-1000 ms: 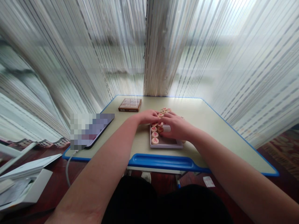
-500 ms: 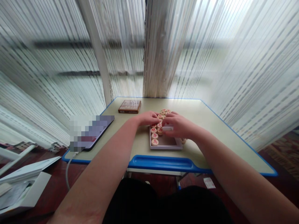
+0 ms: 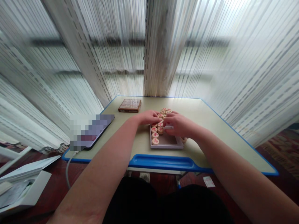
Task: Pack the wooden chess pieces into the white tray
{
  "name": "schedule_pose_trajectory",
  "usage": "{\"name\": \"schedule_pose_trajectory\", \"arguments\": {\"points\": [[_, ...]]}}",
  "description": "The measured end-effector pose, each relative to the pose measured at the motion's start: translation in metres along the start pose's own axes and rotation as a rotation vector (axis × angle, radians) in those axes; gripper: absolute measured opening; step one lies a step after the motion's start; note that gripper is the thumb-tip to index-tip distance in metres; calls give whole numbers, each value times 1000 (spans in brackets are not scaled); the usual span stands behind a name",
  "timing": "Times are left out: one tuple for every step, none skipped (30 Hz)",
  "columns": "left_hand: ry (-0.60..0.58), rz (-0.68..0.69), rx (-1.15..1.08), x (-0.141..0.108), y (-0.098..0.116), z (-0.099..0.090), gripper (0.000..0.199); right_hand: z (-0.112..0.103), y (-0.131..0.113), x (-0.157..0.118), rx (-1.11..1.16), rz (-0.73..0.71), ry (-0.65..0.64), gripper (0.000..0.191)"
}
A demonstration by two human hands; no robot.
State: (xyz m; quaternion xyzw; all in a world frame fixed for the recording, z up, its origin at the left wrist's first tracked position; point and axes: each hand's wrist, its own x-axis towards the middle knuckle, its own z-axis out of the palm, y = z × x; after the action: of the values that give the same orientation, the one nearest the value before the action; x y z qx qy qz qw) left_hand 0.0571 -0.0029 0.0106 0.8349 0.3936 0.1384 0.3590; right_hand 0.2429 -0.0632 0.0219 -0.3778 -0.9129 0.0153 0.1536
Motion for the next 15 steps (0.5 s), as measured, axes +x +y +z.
{"name": "schedule_pose_trajectory", "arguments": {"points": [[-1,0,-2,0,-1,0,36,0,0,0,7,3,3,12],[0,-2,-5,1,-1,0,35,1,0,0,16,5,3,11],[5,-3,-9,1,-2,1,35,1,-1,0,26,8,1,11],[11,-2,-12,1,-2,1,35,1,-1,0,34,10,-3,11],[16,2,-15,1,-2,1,36,1,-2,-1,41,11,-9,11],[20,6,-18,1,-2,1,36,0,-2,-1,45,12,-15,11],[21,9,-20,1,-2,1,37,0,-3,-1,49,14,-19,11],[20,12,-22,1,-2,1,37,-1,-3,-1,51,16,-23,11],[18,12,-23,1,-2,1,37,-1,-3,-1,53,19,-26,12],[18,11,-23,0,-1,1,37,-2,-3,-1,55,22,-28,12],[17,10,-23,0,-1,0,37,-2,-3,0,56,27,-29,12],[17,9,-22,0,-1,0,36,-1,-3,0,55,30,-28,12],[17,8,-21,0,-1,1,36,-1,-2,0,52,33,-25,13],[17,10,-21,0,-1,1,36,0,-1,0,47,38,-19,13],[18,13,-22,0,-2,1,36,0,0,1,37,44,-11,14]]}}
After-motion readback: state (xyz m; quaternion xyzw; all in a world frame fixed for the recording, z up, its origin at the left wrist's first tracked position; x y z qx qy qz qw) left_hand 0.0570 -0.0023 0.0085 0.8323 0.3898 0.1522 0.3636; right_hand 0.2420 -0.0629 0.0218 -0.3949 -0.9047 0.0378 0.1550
